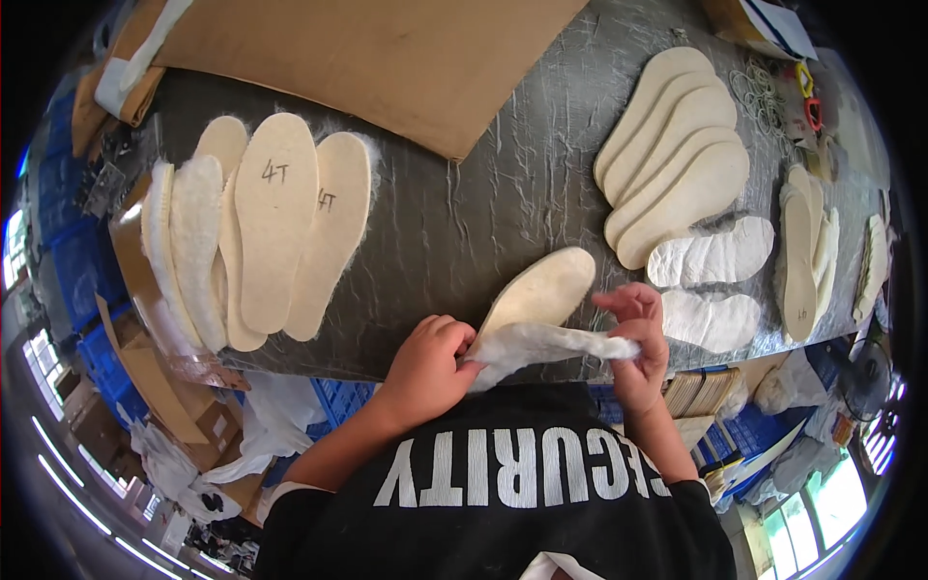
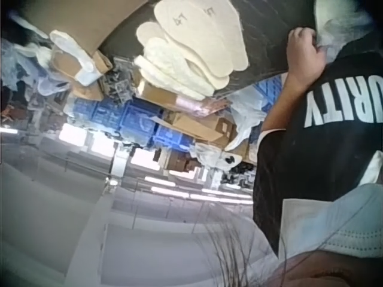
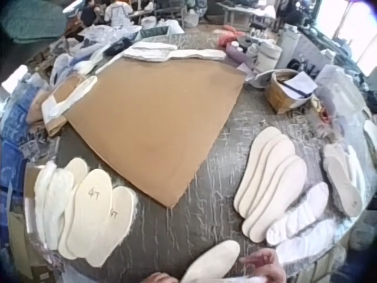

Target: The recorder is assembling or inspecting shoe insoles by applying a padded layer to a base layer at a workstation.

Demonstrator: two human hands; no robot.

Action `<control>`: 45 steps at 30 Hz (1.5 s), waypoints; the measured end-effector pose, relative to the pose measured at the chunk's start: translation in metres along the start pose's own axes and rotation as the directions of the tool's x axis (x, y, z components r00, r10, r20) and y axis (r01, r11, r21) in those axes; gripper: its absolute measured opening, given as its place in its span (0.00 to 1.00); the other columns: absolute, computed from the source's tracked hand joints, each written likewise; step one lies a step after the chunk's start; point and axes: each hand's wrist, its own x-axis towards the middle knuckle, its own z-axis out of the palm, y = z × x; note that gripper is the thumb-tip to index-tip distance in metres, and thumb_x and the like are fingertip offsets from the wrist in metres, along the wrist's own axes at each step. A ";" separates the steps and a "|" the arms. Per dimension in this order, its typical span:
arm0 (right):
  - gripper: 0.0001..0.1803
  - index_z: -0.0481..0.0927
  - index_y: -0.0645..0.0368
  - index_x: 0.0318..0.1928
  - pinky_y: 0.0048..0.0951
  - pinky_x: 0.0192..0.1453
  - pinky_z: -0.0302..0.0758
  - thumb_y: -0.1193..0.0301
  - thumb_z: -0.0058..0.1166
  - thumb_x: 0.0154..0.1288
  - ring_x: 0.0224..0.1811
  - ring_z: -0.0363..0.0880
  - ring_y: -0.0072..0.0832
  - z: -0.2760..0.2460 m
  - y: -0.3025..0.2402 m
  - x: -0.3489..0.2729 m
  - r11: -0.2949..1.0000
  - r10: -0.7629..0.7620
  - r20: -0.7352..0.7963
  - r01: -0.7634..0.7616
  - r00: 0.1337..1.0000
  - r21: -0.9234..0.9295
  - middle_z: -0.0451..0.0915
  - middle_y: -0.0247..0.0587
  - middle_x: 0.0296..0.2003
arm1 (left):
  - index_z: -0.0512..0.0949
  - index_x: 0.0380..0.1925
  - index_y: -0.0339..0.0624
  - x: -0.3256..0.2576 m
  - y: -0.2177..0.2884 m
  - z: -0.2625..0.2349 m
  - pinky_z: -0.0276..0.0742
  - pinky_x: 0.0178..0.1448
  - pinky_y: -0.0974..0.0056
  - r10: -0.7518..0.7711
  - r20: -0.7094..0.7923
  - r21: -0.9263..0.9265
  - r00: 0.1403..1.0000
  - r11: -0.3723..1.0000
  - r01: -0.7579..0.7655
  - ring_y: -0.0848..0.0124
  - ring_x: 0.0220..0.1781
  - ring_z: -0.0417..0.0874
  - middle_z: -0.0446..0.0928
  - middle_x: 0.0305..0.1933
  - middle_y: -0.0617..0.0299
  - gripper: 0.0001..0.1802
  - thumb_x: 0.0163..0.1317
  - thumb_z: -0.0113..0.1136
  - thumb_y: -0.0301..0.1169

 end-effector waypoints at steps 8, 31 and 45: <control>0.16 0.72 0.62 0.49 0.39 0.60 0.73 0.85 0.43 0.61 0.55 0.76 0.38 0.046 0.005 0.057 0.787 0.172 -0.243 0.014 0.955 0.616 0.71 0.47 0.52 | 0.70 0.35 0.35 -0.012 0.046 -0.024 0.77 0.35 0.67 0.048 -0.109 -0.098 0.993 0.993 -0.059 0.69 0.33 0.79 0.73 0.36 0.56 0.13 0.51 0.64 0.21; 0.17 0.76 0.58 0.52 0.31 0.42 0.82 0.61 0.47 0.71 0.43 0.81 0.32 0.083 0.014 0.064 0.192 0.182 0.422 -0.453 0.888 0.871 0.79 0.45 0.46 | 0.75 0.43 0.34 0.030 0.078 -0.013 0.77 0.47 0.71 -0.028 -0.394 -0.705 0.919 0.651 -0.283 0.78 0.38 0.76 0.76 0.40 0.64 0.14 0.57 0.66 0.21; 0.12 0.78 0.60 0.50 0.23 0.45 0.76 0.69 0.54 0.69 0.38 0.79 0.17 0.034 -0.027 0.060 0.710 0.159 0.417 -0.397 0.895 0.582 0.82 0.32 0.39 | 0.76 0.38 0.36 -0.014 0.083 -0.034 0.74 0.51 0.71 0.265 -0.340 -0.509 0.902 0.755 -0.413 0.76 0.44 0.78 0.79 0.41 0.61 0.10 0.58 0.62 0.15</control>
